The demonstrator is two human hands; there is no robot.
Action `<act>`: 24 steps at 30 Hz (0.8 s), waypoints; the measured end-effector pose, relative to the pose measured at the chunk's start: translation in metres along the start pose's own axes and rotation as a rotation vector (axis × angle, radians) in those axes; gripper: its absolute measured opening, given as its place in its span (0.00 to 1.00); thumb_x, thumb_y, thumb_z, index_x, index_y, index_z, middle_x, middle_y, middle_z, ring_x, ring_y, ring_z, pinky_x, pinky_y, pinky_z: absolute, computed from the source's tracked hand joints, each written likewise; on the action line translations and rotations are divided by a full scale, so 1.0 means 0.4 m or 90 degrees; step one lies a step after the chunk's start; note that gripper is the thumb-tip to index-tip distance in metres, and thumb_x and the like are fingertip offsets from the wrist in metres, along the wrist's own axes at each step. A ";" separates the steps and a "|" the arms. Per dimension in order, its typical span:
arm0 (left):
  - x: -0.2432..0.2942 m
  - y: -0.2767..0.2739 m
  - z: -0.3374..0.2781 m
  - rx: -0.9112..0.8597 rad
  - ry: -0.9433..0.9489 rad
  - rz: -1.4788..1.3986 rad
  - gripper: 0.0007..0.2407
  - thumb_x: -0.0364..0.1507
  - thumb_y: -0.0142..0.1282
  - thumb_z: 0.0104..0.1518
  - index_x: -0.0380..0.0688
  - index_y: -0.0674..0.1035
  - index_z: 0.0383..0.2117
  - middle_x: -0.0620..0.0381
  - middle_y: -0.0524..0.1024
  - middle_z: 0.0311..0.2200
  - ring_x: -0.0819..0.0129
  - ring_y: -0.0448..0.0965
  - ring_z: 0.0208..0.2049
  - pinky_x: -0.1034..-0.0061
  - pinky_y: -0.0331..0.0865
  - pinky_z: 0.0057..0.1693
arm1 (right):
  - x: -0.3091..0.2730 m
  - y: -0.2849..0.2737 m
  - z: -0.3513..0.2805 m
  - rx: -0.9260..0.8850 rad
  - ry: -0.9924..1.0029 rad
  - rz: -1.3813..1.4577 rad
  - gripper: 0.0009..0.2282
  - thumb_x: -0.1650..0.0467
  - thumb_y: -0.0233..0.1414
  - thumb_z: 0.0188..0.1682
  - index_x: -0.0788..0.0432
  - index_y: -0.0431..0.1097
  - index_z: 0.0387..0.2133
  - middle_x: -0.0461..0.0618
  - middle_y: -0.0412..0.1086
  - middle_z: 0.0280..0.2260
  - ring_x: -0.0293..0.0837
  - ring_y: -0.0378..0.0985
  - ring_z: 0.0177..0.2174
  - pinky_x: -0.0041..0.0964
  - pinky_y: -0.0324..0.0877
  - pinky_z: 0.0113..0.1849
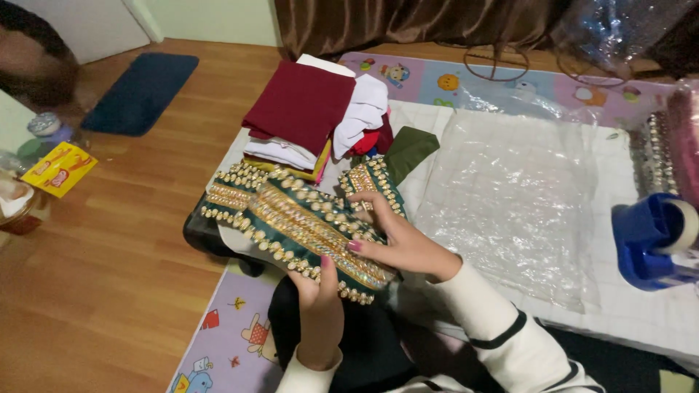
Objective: The person wraps several ornate green and gold embroidered garment accessories in bubble wrap and secures them with adhesive tape.
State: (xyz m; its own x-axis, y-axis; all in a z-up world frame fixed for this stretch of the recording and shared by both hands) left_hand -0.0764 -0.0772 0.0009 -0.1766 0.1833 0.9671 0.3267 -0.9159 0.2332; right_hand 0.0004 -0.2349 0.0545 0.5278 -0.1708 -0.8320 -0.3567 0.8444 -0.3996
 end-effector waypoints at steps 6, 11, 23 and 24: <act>-0.006 0.117 -0.042 -0.260 -0.057 -0.121 0.29 0.24 0.47 0.61 0.44 0.48 0.69 0.43 0.68 0.61 0.59 0.72 0.55 0.71 0.64 0.60 | -0.048 -0.084 -0.141 0.017 0.131 0.061 0.31 0.66 0.54 0.47 0.63 0.52 0.64 0.56 0.62 0.63 0.47 0.67 0.58 0.40 0.61 0.56; -0.040 0.188 -0.067 -0.508 -0.074 -0.034 0.27 0.26 0.37 0.65 0.40 0.44 0.70 0.44 0.58 0.68 0.60 0.62 0.63 0.69 0.55 0.65 | -0.068 -0.150 -0.274 0.200 0.240 0.177 0.30 0.71 0.53 0.45 0.60 0.54 0.64 0.54 0.65 0.61 0.45 0.69 0.56 0.38 0.63 0.55; -0.091 0.377 -0.061 -0.681 0.541 0.688 0.03 0.21 0.59 0.51 0.43 0.80 0.29 0.33 0.47 0.70 0.27 0.42 0.70 0.31 0.41 0.63 | -0.202 -0.265 -0.558 0.380 0.548 0.185 0.45 0.59 0.61 0.40 0.61 0.46 0.70 0.70 0.42 0.69 0.67 0.41 0.67 0.67 0.41 0.62; -0.122 0.388 -0.049 -0.688 0.544 0.683 0.03 0.21 0.59 0.51 0.43 0.80 0.29 0.33 0.47 0.70 0.27 0.42 0.70 0.31 0.41 0.63 | -0.202 -0.265 -0.573 0.389 0.550 0.184 0.45 0.59 0.61 0.40 0.61 0.46 0.70 0.70 0.42 0.69 0.67 0.41 0.67 0.67 0.41 0.62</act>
State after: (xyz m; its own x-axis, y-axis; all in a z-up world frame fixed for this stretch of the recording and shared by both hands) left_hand -0.0354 -0.2353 -0.0122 -0.8293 -0.5094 0.2297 -0.0336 -0.3648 -0.9305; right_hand -0.1812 -0.4270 0.0759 -0.3181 -0.0230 -0.9478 0.1876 0.9784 -0.0867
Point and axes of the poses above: each hand's wrist, its own z-axis towards the middle knuckle, its own y-axis out of the palm, x = y × z, the point moved 3 cm from there along z, towards the middle knuckle
